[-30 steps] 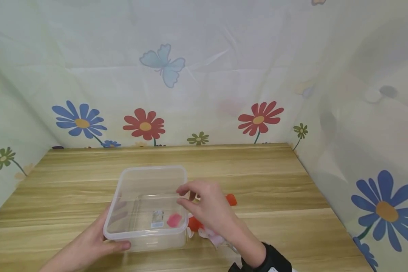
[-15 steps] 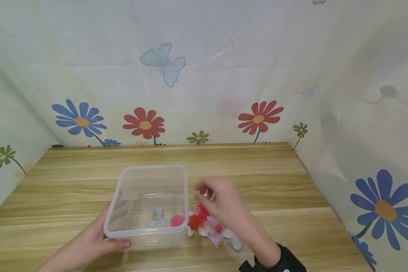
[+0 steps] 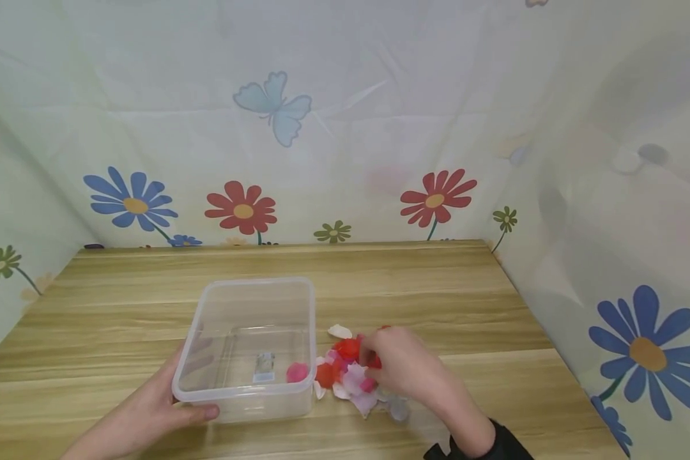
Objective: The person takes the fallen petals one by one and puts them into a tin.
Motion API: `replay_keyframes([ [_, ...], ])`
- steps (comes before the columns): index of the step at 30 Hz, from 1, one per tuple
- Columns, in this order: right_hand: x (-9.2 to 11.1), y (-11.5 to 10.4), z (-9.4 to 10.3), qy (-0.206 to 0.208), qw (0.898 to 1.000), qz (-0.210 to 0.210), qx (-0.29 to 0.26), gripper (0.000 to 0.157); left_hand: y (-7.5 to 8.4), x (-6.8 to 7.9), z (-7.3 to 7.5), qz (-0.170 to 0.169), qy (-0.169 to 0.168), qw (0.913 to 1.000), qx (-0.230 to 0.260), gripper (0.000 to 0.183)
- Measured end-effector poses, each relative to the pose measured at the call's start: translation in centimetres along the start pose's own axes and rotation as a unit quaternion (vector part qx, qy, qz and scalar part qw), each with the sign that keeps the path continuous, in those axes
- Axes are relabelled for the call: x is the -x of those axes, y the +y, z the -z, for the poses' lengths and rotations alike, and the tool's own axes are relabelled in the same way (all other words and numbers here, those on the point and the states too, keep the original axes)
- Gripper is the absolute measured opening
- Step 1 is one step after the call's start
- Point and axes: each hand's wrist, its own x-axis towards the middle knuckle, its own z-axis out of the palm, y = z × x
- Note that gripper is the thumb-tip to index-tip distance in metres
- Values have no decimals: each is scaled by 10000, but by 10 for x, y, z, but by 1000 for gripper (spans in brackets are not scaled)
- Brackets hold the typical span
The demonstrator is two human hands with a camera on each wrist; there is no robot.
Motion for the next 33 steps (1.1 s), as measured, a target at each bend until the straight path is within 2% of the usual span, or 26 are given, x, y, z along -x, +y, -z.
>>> replay_keyframes([
  [4,2,1,0,-356,9991,-236,57,19,-1,0,1,-9,-28,10000,23,115],
  [9,1,5,-3,-538,9978,-376,117,22,-1,-1,1,10,-63,10000,44,116],
  [16,1,11,-6,-554,9981,-250,98,26,-1,-1,1,204,-73,9997,74,116],
  [24,-3,14,-8,-619,9980,-92,134,22,-2,1,0,100,-48,9999,101,116],
  [33,-5,16,-7,-336,9994,48,65,27,-2,0,1,-38,-4,10000,26,118],
])
